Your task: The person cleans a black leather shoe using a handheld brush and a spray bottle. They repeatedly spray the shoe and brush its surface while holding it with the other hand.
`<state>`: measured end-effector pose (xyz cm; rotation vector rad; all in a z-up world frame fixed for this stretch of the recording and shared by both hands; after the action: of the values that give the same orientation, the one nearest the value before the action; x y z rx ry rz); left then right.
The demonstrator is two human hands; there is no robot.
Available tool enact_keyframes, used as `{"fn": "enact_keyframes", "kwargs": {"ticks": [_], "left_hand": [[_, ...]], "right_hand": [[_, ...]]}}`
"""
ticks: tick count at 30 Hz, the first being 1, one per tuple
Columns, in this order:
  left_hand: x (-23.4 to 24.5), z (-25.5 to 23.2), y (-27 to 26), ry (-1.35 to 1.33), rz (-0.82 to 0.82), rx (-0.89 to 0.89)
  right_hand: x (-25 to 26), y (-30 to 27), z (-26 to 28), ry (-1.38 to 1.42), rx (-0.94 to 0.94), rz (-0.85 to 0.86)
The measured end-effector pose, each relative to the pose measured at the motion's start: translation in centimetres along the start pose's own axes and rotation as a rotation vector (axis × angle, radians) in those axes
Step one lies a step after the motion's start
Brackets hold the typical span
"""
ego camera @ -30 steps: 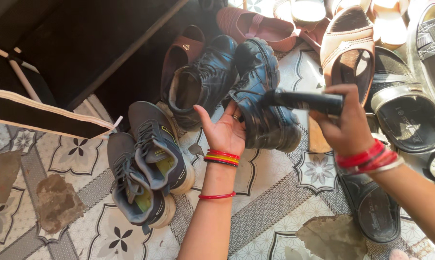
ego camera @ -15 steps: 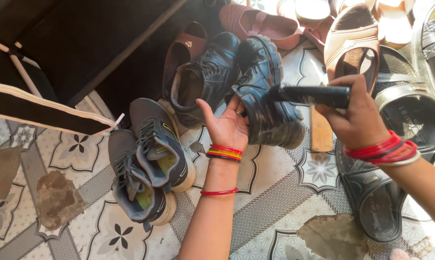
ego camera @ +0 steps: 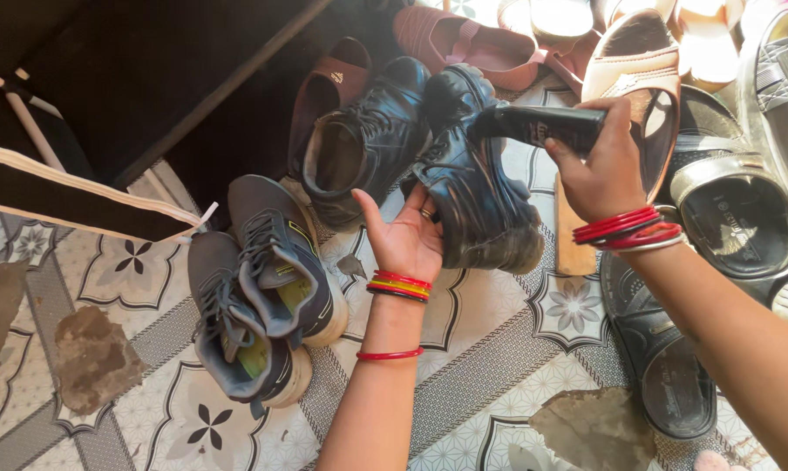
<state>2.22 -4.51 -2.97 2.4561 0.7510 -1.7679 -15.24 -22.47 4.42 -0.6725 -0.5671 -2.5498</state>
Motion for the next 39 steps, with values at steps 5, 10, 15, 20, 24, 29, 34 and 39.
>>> {"fn": "enact_keyframes", "kwargs": {"ticks": [5, 10, 15, 20, 24, 29, 34, 39], "left_hand": [[0.3, -0.6, 0.0, -0.081, 0.073, -0.011], [0.2, 0.0, -0.7, -0.025, -0.008, 0.043], [0.3, -0.2, -0.6, -0.067, 0.032, 0.060], [0.3, 0.5, -0.6, -0.059, 0.027, 0.074], [0.4, 0.7, -0.7, -0.036, 0.031, 0.054], [-0.6, 1.0, -1.3, 0.230, 0.028, 0.012], [-1.0, 1.8, -2.8, 1.586, 0.325, 0.113], [-1.4, 3.2, -1.4, 2.061, 0.653, -0.139]], "right_hand": [[3.2, -4.3, 1.1, -0.050, -0.061, 0.188], [2.4, -4.0, 0.9, -0.135, -0.048, 0.080], [-1.2, 2.9, 0.9, -0.128, 0.192, -0.055], [-1.2, 3.9, 0.5, -0.152, 0.138, -0.015], [2.5, -4.0, 0.3, -0.115, -0.086, 0.134], [5.8, -9.1, -0.4, -0.082, -0.153, 0.258], [6.3, -8.3, -1.2, -0.071, -0.172, 0.175], [6.5, -7.5, -1.9, -0.086, -0.209, 0.144]]}}
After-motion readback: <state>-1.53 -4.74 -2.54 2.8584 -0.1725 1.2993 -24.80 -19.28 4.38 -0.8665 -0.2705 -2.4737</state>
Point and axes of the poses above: each hand's wrist, its own y-axis towards the middle knuckle, its own x-axis out of the back of the hand, z = x × y, the point moved 6 cm from there along y, towards the middle knuckle, and after that the axes turned 5 degrees about -x, right-handed, at the moved point
